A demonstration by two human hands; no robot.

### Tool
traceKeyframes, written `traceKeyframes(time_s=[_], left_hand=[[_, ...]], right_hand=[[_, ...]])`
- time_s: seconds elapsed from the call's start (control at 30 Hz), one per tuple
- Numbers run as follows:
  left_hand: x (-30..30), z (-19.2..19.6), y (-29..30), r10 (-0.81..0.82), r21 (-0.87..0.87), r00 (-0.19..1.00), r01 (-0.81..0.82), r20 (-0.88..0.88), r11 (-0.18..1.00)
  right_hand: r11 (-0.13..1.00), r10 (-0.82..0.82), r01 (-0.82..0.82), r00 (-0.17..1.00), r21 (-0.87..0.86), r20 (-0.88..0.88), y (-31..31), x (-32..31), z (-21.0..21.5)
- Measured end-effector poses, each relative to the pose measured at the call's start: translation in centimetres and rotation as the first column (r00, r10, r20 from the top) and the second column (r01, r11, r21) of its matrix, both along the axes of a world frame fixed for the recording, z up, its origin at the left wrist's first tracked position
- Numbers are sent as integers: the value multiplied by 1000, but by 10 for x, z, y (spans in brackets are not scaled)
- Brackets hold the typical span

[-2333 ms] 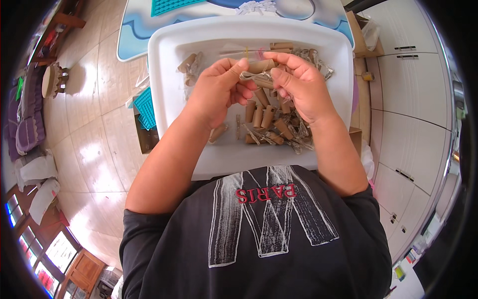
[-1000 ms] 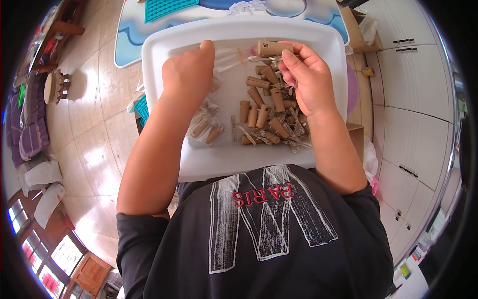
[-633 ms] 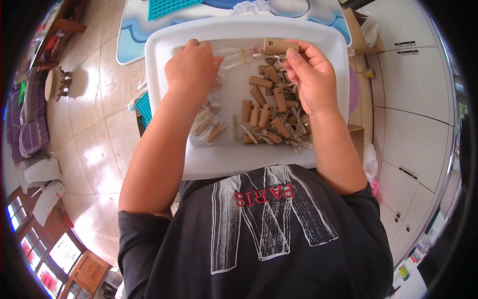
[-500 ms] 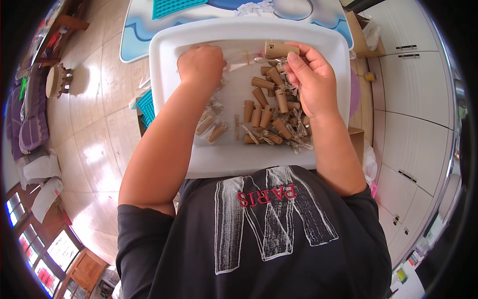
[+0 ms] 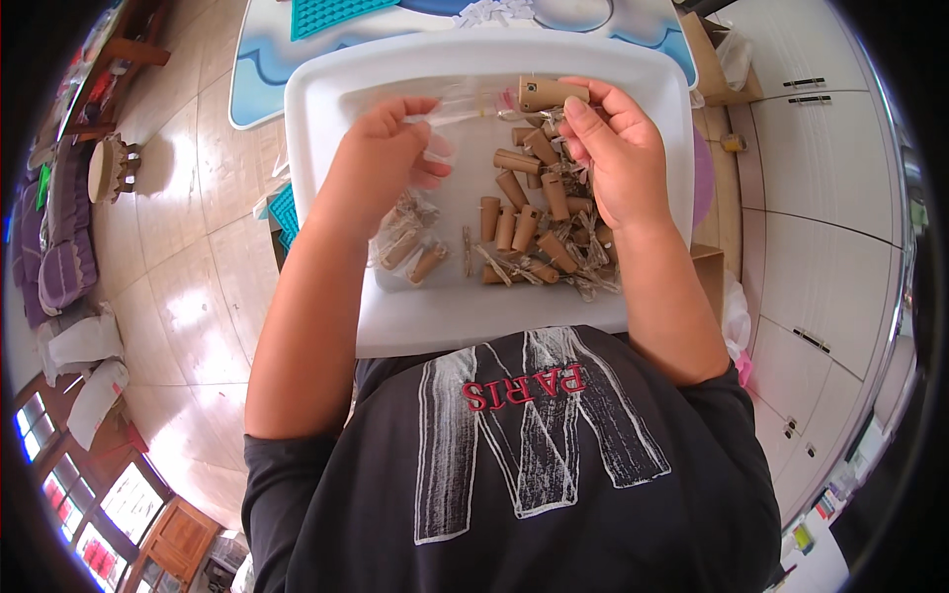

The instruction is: The person repeatedly picks up small cylindrical wooden corks from a white plastic bin and wraps each one individually in a small clear plastic bag. The person handles the corks one at a time, manipulating the plastic to enclose the cork before placing it back into the bin.

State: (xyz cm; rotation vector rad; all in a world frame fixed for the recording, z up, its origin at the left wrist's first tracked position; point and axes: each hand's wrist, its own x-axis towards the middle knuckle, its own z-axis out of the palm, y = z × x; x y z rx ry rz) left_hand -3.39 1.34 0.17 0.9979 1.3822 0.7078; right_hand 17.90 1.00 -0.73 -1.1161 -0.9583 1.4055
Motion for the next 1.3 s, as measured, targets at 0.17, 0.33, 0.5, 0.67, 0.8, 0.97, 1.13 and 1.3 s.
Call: traceKeyframes(time_s=[0.17,0.33,0.5,0.67,0.8,0.97,1.13,1.3], left_hand=[[10,-8,-10,153,-292,876,-15,457,956],[20,-32,-9,140,-291,933,-40,332,956],[29,-26,-4,238,-339,900,-110,364,934],[25,-42,-5,222,-298,908,-116,355,948],[20,-36,-7,139,-197,973,-103,183,975],[20,-15,-14,2,-107,998,4,60,994],[14,-10,-14,-63,-86,995,69,79,994],[12,-9,-13,-107,-25,991,110,79,994]], right_hand=[[1000,5,-4,999,-12,48,-1,-4,0],[999,26,-25,998,-23,59,-1,-4,-2],[999,29,-26,995,-34,93,-1,-5,-2],[998,53,-51,995,-23,90,-1,-5,-1],[999,7,-14,987,45,160,0,-3,-3],[949,-115,-25,900,314,420,-1,1,-3],[905,-149,-99,837,414,526,-1,5,-4],[943,17,-194,839,271,543,-2,7,1]])
